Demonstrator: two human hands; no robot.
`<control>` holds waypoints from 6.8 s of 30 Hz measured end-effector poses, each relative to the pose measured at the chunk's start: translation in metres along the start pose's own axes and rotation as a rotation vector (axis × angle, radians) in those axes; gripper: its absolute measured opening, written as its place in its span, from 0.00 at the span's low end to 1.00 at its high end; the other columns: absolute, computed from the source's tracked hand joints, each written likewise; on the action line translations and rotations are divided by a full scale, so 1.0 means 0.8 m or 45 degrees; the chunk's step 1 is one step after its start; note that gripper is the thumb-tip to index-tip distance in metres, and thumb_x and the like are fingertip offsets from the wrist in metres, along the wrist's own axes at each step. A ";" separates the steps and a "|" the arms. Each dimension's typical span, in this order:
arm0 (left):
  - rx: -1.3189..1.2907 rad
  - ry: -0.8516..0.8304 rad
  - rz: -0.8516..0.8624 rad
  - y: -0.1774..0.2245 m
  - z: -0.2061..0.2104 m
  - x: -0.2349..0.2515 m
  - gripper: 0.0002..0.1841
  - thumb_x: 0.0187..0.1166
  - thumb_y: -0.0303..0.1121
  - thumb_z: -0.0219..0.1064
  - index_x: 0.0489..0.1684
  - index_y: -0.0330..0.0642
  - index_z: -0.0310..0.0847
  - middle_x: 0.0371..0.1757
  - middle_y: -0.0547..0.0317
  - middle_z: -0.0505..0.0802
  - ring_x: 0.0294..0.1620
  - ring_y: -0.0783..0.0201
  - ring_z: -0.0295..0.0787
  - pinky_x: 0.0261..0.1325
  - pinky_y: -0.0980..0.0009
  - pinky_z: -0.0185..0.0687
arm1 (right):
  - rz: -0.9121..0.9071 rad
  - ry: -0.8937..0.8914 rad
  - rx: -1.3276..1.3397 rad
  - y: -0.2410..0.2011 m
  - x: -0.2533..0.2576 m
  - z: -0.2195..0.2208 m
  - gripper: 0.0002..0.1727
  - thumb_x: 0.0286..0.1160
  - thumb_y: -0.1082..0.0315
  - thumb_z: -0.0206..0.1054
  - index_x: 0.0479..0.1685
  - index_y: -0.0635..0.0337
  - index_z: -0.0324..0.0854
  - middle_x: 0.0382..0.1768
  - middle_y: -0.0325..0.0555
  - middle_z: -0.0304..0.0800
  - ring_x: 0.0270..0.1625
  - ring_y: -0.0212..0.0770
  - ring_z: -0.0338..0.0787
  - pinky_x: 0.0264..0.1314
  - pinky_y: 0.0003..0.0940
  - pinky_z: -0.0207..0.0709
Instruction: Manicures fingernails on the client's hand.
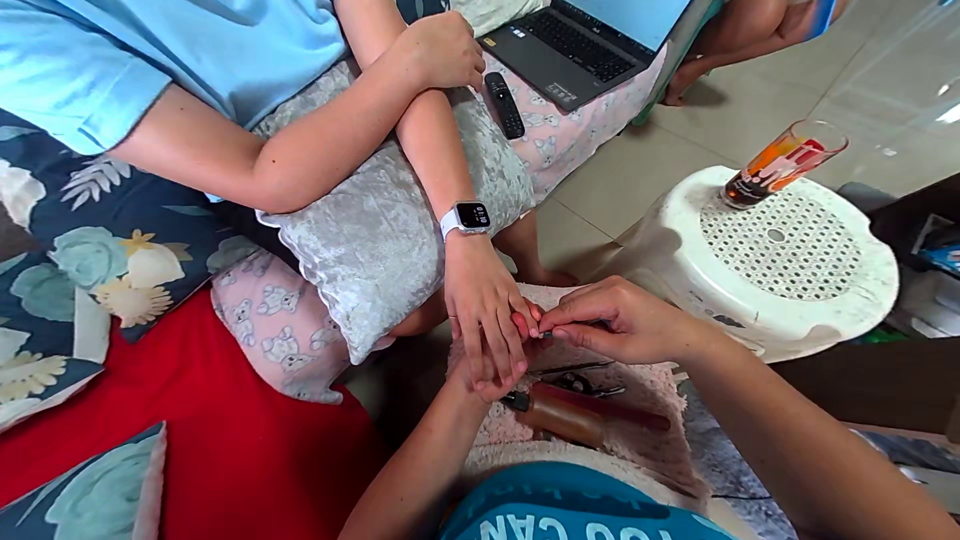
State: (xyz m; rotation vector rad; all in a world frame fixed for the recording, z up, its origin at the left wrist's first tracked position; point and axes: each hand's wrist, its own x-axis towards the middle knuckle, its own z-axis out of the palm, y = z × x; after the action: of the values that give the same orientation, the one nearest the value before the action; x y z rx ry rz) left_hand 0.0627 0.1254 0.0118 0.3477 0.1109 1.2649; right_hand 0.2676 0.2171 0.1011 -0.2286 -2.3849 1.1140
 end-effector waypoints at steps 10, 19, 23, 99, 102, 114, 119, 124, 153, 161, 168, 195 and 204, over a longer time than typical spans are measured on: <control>0.006 0.034 0.007 -0.003 -0.003 -0.001 0.12 0.86 0.37 0.59 0.45 0.41 0.86 0.50 0.52 0.92 0.60 0.53 0.88 0.72 0.52 0.78 | 0.061 0.055 -0.021 -0.007 -0.007 0.005 0.14 0.87 0.64 0.61 0.52 0.62 0.92 0.35 0.37 0.94 0.37 0.20 0.89 0.42 0.15 0.85; 0.059 0.099 0.005 -0.003 0.004 0.002 0.13 0.88 0.36 0.56 0.43 0.42 0.87 0.48 0.53 0.92 0.59 0.54 0.88 0.72 0.53 0.79 | 0.031 0.132 -0.107 -0.008 -0.014 0.014 0.14 0.87 0.66 0.60 0.51 0.62 0.91 0.36 0.40 0.92 0.36 0.20 0.84 0.41 0.13 0.78; 0.055 0.089 0.031 -0.005 -0.001 0.003 0.14 0.88 0.38 0.56 0.43 0.42 0.87 0.48 0.53 0.92 0.60 0.53 0.88 0.72 0.51 0.79 | 0.057 0.157 -0.072 -0.006 -0.018 0.015 0.14 0.87 0.66 0.60 0.52 0.61 0.92 0.35 0.40 0.92 0.36 0.20 0.84 0.40 0.14 0.78; 0.087 -0.029 0.017 -0.005 -0.005 0.015 0.11 0.77 0.37 0.71 0.46 0.39 0.91 0.48 0.52 0.95 0.53 0.59 0.93 0.65 0.64 0.85 | 0.409 0.773 -0.189 -0.047 -0.049 0.092 0.08 0.74 0.68 0.63 0.43 0.63 0.82 0.22 0.40 0.83 0.20 0.24 0.77 0.21 0.18 0.72; 0.076 0.009 0.027 -0.003 0.001 0.010 0.11 0.77 0.36 0.71 0.46 0.37 0.91 0.47 0.51 0.95 0.49 0.59 0.94 0.58 0.66 0.88 | 0.382 0.822 -0.198 -0.040 -0.034 0.108 0.06 0.74 0.69 0.63 0.42 0.63 0.80 0.23 0.41 0.82 0.20 0.24 0.77 0.22 0.16 0.73; 0.070 0.149 0.058 -0.007 -0.004 0.005 0.11 0.76 0.38 0.72 0.41 0.39 0.90 0.41 0.52 0.94 0.46 0.58 0.93 0.58 0.62 0.88 | 0.395 0.779 -0.226 -0.046 -0.036 0.116 0.06 0.73 0.69 0.63 0.41 0.63 0.80 0.23 0.40 0.81 0.21 0.23 0.77 0.23 0.15 0.72; 0.098 0.186 0.097 -0.011 0.000 0.005 0.10 0.80 0.37 0.67 0.39 0.42 0.92 0.37 0.56 0.95 0.41 0.63 0.94 0.54 0.65 0.90 | 0.396 0.745 -0.275 -0.046 -0.020 0.104 0.08 0.73 0.69 0.62 0.42 0.64 0.82 0.25 0.42 0.83 0.23 0.25 0.79 0.26 0.17 0.75; 0.047 0.260 0.079 -0.008 0.003 0.002 0.09 0.81 0.32 0.63 0.37 0.39 0.89 0.34 0.53 0.94 0.36 0.60 0.93 0.48 0.66 0.90 | 0.386 0.728 -0.222 -0.047 -0.028 0.112 0.07 0.74 0.69 0.62 0.42 0.63 0.80 0.25 0.41 0.82 0.22 0.24 0.79 0.24 0.16 0.75; 0.084 0.138 0.017 -0.009 0.014 0.017 0.14 0.83 0.40 0.63 0.30 0.47 0.91 0.30 0.59 0.94 0.33 0.67 0.92 0.47 0.68 0.90 | 0.434 0.785 0.429 -0.062 0.075 0.046 0.09 0.89 0.66 0.56 0.58 0.57 0.74 0.23 0.40 0.84 0.15 0.31 0.80 0.16 0.25 0.77; 0.135 -0.028 0.062 -0.009 0.016 0.015 0.13 0.85 0.41 0.62 0.37 0.51 0.93 0.32 0.66 0.96 0.32 0.76 0.91 0.44 0.78 0.87 | 0.293 0.909 0.084 -0.039 0.023 0.095 0.12 0.88 0.64 0.60 0.49 0.65 0.82 0.24 0.39 0.85 0.21 0.25 0.83 0.23 0.22 0.80; -0.011 -0.031 0.018 -0.023 0.004 0.038 0.17 0.72 0.45 0.75 0.46 0.40 0.91 0.47 0.52 0.95 0.53 0.58 0.93 0.60 0.65 0.86 | 0.193 0.846 -1.061 -0.024 -0.046 0.111 0.11 0.83 0.65 0.62 0.32 0.58 0.81 0.26 0.47 0.84 0.21 0.39 0.82 0.18 0.30 0.70; -0.101 -0.065 0.041 -0.018 -0.001 0.032 0.14 0.81 0.40 0.67 0.45 0.38 0.90 0.45 0.52 0.94 0.53 0.57 0.92 0.65 0.63 0.84 | 0.282 0.727 -0.952 0.019 -0.122 0.089 0.15 0.85 0.60 0.62 0.32 0.60 0.82 0.24 0.47 0.83 0.22 0.40 0.83 0.20 0.34 0.74; -0.036 -0.105 0.080 -0.018 0.002 0.015 0.11 0.80 0.36 0.68 0.47 0.39 0.89 0.44 0.54 0.94 0.48 0.60 0.93 0.57 0.66 0.87 | 0.359 0.921 1.190 -0.052 0.005 0.054 0.15 0.91 0.61 0.51 0.39 0.52 0.81 0.24 0.36 0.86 0.19 0.24 0.81 0.22 0.18 0.77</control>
State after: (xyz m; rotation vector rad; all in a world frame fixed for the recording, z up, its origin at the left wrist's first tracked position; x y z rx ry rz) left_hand 0.0796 0.1327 0.0102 0.3812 0.0119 1.3113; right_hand 0.2446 0.1620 0.1107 -0.5239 -1.0810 1.7634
